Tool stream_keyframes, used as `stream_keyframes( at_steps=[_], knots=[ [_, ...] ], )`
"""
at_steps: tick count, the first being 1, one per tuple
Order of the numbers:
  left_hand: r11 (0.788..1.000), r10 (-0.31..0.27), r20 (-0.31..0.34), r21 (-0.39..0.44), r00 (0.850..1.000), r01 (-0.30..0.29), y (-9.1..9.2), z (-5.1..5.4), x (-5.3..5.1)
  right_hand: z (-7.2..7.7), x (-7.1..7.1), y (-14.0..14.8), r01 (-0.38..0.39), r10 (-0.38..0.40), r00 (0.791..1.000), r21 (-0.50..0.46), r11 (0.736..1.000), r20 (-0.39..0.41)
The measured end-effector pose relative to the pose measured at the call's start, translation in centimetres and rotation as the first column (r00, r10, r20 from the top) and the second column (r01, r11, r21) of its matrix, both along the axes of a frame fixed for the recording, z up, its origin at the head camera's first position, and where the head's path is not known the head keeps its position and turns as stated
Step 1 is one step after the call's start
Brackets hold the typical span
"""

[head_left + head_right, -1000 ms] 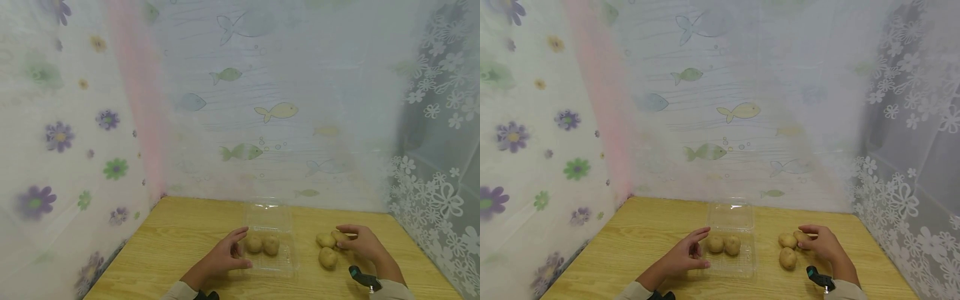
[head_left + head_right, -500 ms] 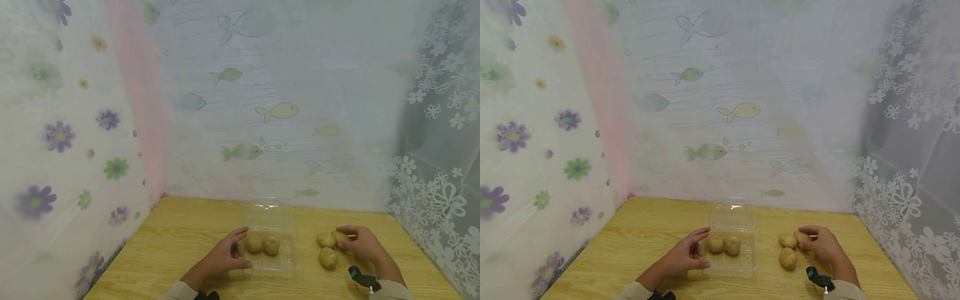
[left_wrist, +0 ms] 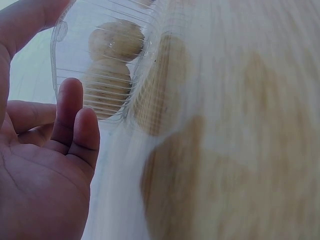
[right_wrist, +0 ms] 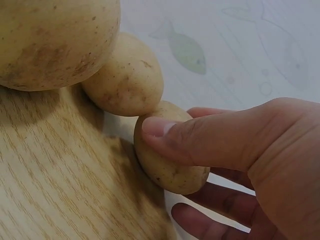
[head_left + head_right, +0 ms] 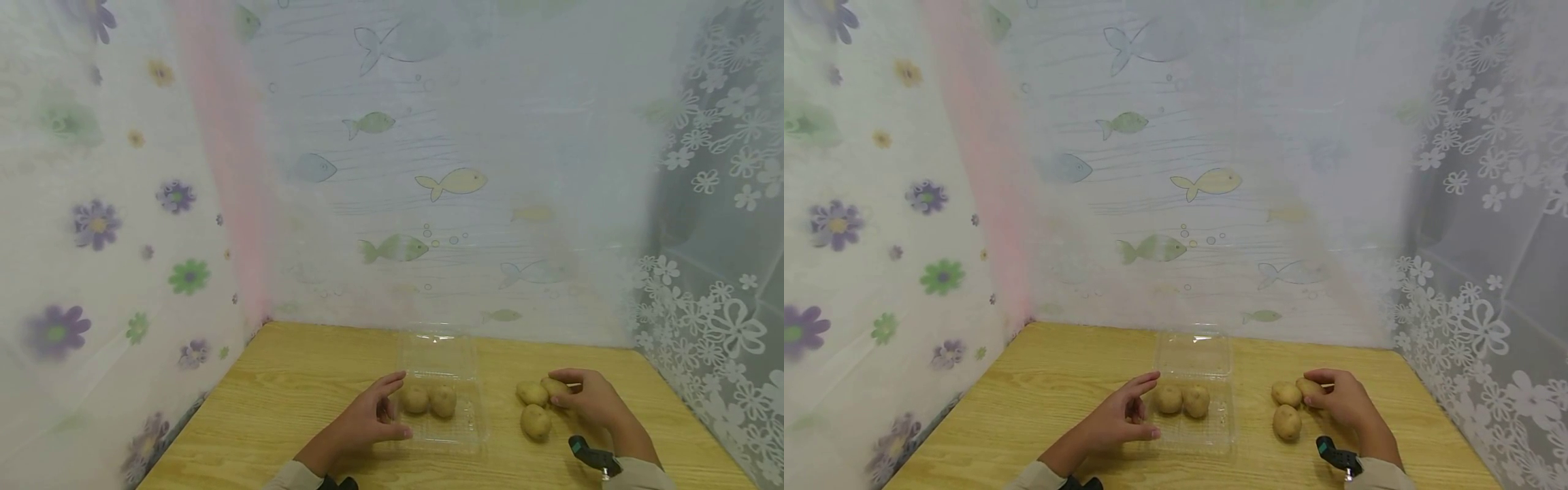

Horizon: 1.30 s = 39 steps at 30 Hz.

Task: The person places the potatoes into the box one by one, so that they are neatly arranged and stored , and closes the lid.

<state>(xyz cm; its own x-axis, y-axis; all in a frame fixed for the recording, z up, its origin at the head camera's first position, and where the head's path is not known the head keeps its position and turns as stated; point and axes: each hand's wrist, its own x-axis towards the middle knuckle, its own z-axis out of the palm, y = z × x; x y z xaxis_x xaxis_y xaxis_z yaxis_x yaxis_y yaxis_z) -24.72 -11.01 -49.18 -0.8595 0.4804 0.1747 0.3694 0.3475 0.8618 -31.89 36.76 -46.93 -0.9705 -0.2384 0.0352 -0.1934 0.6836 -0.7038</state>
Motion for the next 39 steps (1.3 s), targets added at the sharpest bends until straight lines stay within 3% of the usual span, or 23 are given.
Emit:
stream_keyframes(
  at_steps=[9,24,39],
  knots=[
    [1.0,-0.023,-0.002,0.009,1.0,0.023,-0.4,0.1,-0.6,-0.1,-0.3,-0.2,0.03,-0.03,0.999,0.013,0.999,-0.01],
    [0.999,-0.05,-0.007,0.017,0.999,0.05,-1.0,-0.1,-1.8,1.4,-0.1,-1.1,0.069,-0.067,0.994,0.027,0.997,-0.081],
    [1.0,-0.014,-0.008,0.006,1.0,0.014,-0.3,0.2,-0.3,3.6,1.0,-2.2,0.055,-0.048,0.989,0.046,0.997,-0.14]
  ],
)
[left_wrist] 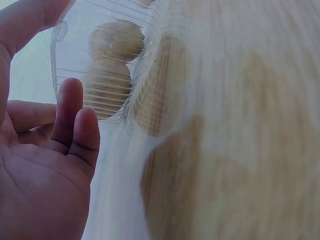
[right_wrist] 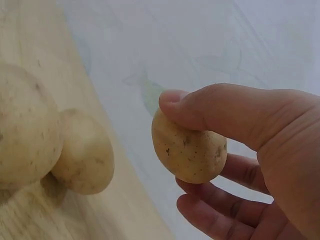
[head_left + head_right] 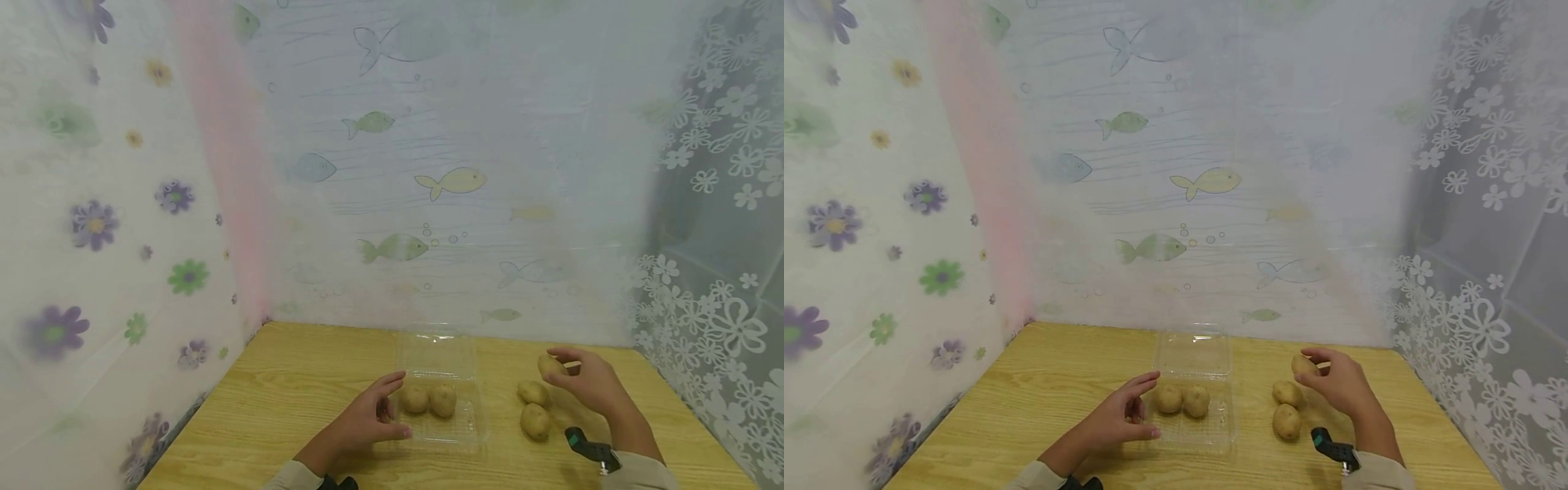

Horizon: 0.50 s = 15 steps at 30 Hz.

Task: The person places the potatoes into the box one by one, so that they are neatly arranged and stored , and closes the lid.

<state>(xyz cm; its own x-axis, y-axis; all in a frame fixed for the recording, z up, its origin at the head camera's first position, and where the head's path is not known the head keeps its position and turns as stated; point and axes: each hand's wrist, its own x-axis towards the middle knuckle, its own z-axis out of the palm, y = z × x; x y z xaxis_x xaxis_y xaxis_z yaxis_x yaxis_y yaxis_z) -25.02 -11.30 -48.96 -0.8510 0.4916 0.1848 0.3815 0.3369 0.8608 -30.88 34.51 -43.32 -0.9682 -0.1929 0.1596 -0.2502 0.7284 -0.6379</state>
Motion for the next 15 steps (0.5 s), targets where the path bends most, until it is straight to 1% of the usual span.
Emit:
stream_keyframes(
  at_steps=[6,15],
  knots=[
    [1.0,0.0,0.0,0.001,1.0,0.0,0.0,-0.1,-0.1,1.0,0.4,-1.2,-0.011,0.011,1.0,-0.006,1.0,-0.009],
    [1.0,-0.01,-0.004,0.004,1.0,0.01,-0.1,-0.1,-0.1,1.9,0.7,-2.9,-0.032,0.031,0.999,-0.014,0.999,-0.044]
  ],
)
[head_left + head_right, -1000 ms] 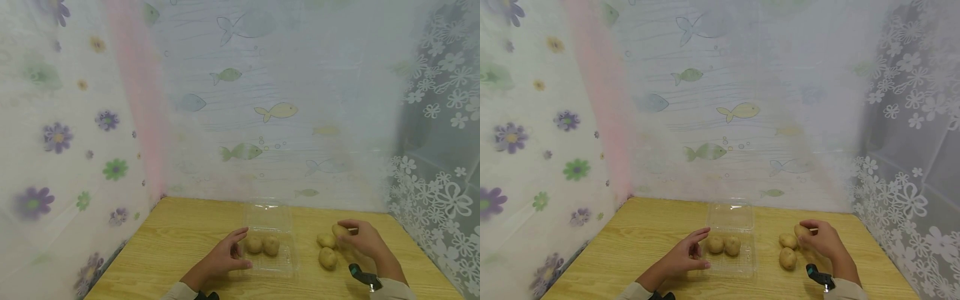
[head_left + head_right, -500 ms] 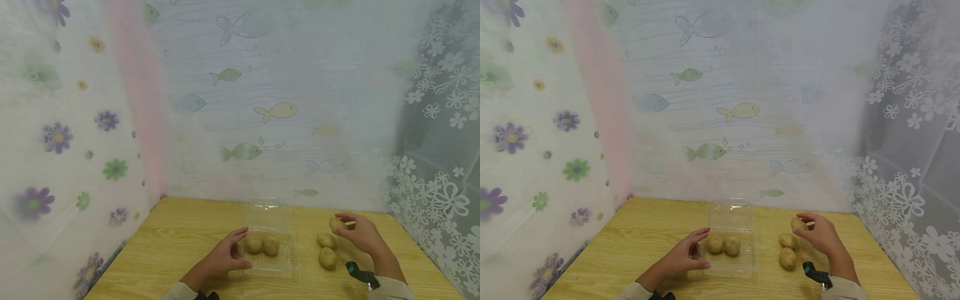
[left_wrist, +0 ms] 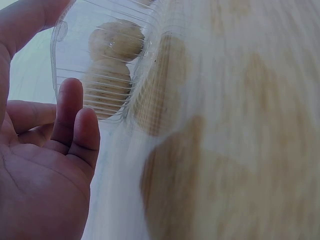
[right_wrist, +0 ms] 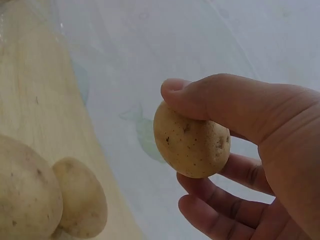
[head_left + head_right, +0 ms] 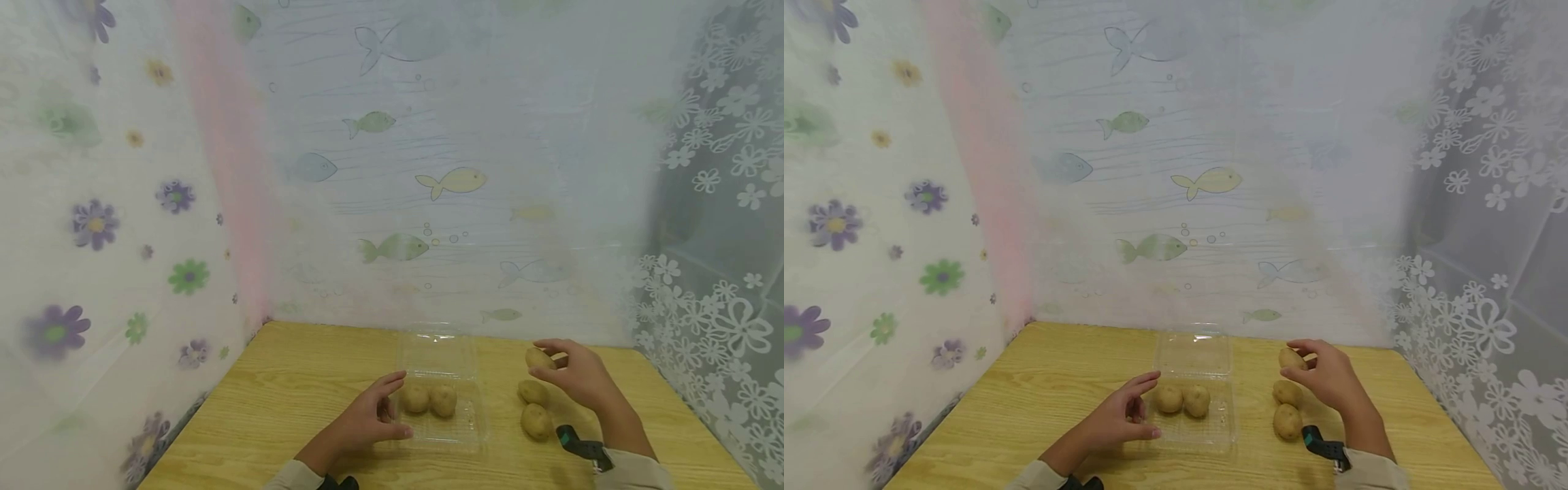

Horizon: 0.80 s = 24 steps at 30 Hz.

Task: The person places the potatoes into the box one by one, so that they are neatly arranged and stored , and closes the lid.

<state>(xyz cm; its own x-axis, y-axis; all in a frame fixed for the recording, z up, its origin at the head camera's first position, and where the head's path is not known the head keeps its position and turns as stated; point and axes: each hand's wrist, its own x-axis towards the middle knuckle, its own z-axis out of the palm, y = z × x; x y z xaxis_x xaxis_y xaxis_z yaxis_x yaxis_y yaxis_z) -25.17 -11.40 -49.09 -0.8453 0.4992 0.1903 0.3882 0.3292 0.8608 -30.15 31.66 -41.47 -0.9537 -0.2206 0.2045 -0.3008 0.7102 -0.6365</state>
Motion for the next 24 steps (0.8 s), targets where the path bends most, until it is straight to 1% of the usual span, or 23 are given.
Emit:
stream_keyframes(
  at_steps=[4,9,24],
  knots=[
    [1.0,-0.012,-0.008,0.007,1.0,0.012,0.0,0.0,0.1,0.3,0.1,-0.5,-0.01,0.01,1.0,-0.001,1.0,-0.01],
    [1.0,-0.017,-0.003,0.011,1.0,0.017,-0.1,0.0,0.0,0.5,0.2,-1.0,-0.017,0.017,1.0,0.001,1.0,-0.025],
    [1.0,0.004,-0.001,-0.004,1.0,-0.004,-0.1,-0.3,-0.3,1.2,0.7,-3.5,-0.048,0.048,0.998,-0.012,0.999,-0.033]
  ],
)
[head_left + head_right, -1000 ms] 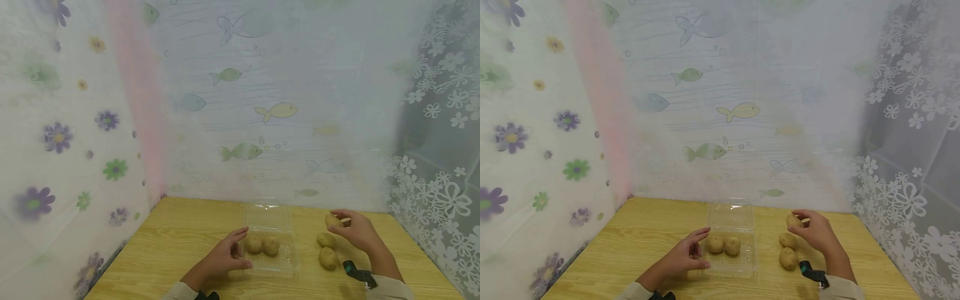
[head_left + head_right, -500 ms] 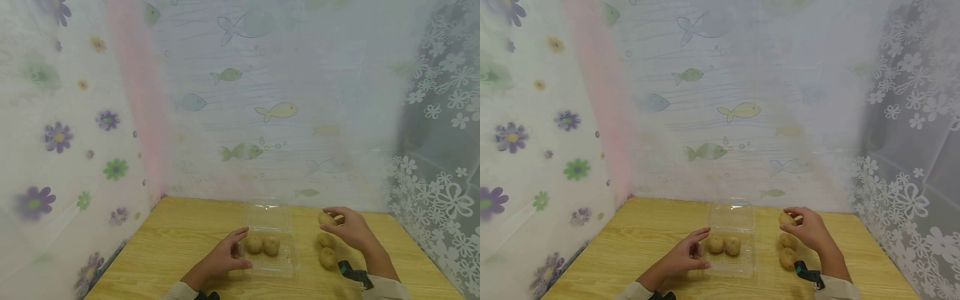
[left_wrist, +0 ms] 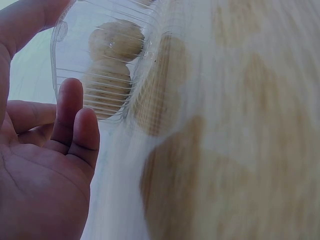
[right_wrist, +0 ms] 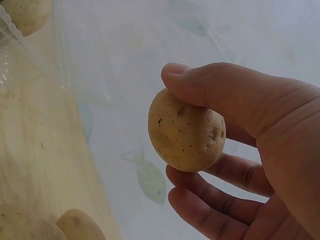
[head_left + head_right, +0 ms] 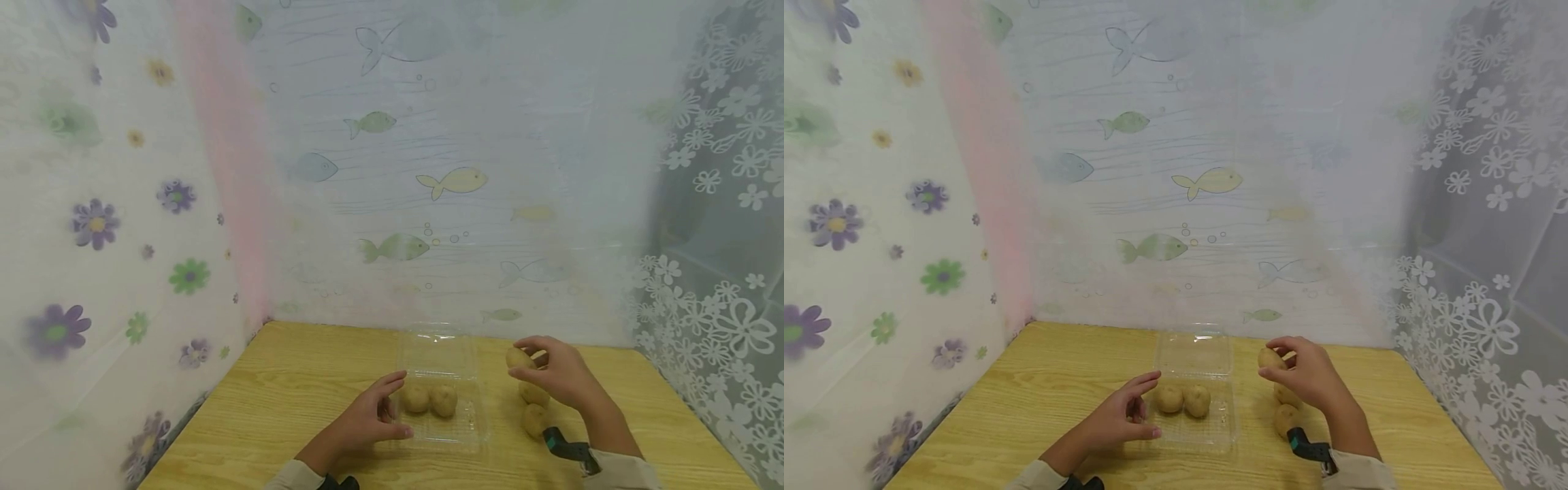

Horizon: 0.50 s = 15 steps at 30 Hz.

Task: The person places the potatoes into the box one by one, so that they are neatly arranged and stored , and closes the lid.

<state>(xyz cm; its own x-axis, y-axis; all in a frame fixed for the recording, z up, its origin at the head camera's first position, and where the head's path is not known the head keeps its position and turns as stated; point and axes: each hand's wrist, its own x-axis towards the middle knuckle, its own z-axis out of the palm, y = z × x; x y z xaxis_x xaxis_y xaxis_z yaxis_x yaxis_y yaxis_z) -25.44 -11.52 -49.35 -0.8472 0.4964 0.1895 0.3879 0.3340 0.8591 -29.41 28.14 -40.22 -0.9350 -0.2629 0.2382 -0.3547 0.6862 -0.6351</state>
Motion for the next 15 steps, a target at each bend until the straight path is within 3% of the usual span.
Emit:
stream_keyframes(
  at_steps=[15],
  knots=[
    [1.0,-0.004,-0.003,0.005,1.0,0.004,0.0,0.0,-0.1,-0.5,-0.1,-1.9,-0.044,0.043,0.996,-0.013,0.999,-0.079]
  ],
)
